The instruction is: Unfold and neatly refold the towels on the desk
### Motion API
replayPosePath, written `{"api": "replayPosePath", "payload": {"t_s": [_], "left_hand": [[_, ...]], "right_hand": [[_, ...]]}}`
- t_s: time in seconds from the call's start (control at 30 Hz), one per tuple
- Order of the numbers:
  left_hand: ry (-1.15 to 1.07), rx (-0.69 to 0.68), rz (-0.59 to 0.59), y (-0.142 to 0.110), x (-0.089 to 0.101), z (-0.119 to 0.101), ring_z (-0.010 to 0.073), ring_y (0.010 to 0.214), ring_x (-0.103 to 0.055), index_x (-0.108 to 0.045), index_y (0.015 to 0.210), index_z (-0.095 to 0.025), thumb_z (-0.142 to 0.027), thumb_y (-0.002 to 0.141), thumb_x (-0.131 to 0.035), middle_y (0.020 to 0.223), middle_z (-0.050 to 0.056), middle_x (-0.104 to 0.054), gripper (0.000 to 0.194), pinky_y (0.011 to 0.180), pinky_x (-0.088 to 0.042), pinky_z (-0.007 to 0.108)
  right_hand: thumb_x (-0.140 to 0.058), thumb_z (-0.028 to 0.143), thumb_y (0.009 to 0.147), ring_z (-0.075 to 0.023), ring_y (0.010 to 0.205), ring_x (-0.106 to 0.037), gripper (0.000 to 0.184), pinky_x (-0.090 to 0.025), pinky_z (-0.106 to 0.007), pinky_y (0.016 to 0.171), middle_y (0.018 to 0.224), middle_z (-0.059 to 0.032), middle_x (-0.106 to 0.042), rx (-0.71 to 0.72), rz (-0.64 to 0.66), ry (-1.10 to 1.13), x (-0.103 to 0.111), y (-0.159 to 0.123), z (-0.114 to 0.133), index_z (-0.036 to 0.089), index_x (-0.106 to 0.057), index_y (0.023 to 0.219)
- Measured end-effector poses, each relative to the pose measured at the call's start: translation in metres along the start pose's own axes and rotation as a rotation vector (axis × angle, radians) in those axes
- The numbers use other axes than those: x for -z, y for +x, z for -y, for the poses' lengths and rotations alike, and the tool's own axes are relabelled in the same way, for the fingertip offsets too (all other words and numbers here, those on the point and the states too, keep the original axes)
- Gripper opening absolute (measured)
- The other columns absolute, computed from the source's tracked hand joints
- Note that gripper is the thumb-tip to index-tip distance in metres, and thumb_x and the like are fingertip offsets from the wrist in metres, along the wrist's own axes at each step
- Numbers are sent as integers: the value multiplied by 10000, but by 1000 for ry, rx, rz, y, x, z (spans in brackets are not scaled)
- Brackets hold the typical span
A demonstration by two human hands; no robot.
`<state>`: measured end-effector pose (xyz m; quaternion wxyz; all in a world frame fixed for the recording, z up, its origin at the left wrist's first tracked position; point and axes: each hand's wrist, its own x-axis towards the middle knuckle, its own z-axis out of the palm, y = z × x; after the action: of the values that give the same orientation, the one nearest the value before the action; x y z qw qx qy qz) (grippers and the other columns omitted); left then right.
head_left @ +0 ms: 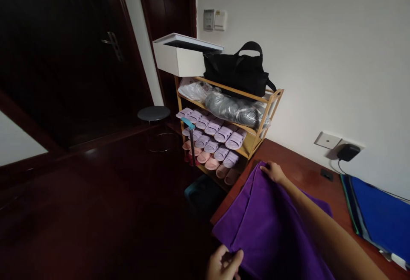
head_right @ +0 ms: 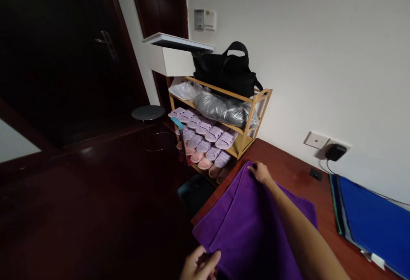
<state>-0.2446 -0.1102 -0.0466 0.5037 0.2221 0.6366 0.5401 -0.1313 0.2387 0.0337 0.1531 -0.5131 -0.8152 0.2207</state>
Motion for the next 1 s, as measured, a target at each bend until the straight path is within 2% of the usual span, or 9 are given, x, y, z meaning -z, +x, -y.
{"api": "replayPosePath", "payload": {"t_s": [0.1,0.27,0.33,0.43,0.53,0.6,0.73,0.9,1.0], "left_hand": [[-23,-142,-131,-3,10,-10,163,494,-585,-696,958,-199,-841,658,-702,557,-43,-563,709,464,-474,242],[69,-408,-224,4,33,-58,190,730,-672,-601,765,-213,-684,785,-716,705,-14,-640,485,697,-549,253],[60,-468,-254,11,39,-81,232,857,-714,-625,929,-216,-636,769,-748,854,22,-710,466,773,-576,291],[-13,-534,-206,18,45,-114,264,1002,-732,-510,1323,-226,-543,761,-776,1085,80,-740,697,852,-600,354],[41,-659,-77,16,47,-145,232,921,-753,-414,1473,-245,-461,822,-738,1051,56,-753,758,840,-612,351],[160,-750,4,8,46,-165,226,905,-754,-546,1404,-252,-429,852,-713,1029,50,-766,603,846,-611,336],[298,-919,40,-21,35,-201,236,964,-741,-785,996,-246,-382,865,-697,1024,55,-786,208,887,-589,309],[368,-1051,130,-70,16,-233,197,826,-719,-812,930,-223,-381,883,-690,931,59,-767,206,753,-584,263],[460,-1125,169,-96,13,-247,207,860,-702,-824,899,-258,-387,905,-681,912,50,-761,193,804,-570,286]], "right_hand": [[-603,480,877,-235,851,-675,268,-501,-308,762,878,-73,-737,12,-33,56,24,-8,2,221,-646,829],[-587,680,847,-197,774,-620,462,-499,-290,712,800,-20,-677,120,-60,272,94,-52,9,219,-592,806],[-622,696,830,-196,789,-615,486,-506,-294,740,803,-19,-676,169,-75,418,127,-82,14,210,-612,812],[-670,667,822,-211,874,-635,469,-516,-306,813,892,-38,-710,176,-143,511,174,-134,20,202,-674,887],[-686,671,805,-226,903,-651,477,-530,-317,828,920,-47,-724,149,-235,515,212,-183,22,211,-704,930],[-695,684,787,-232,896,-660,491,-540,-320,819,908,-51,-732,138,-287,517,234,-213,25,213,-713,925],[-713,712,745,-242,860,-668,505,-561,-321,781,876,-69,-734,139,-372,523,273,-267,40,221,-722,863],[-746,688,723,-234,868,-663,459,-560,-297,776,878,-52,-723,153,-453,505,314,-327,54,247,-731,848],[-745,688,721,-231,831,-647,453,-551,-296,728,837,-46,-707,150,-508,488,331,-358,55,247,-721,823]]}}
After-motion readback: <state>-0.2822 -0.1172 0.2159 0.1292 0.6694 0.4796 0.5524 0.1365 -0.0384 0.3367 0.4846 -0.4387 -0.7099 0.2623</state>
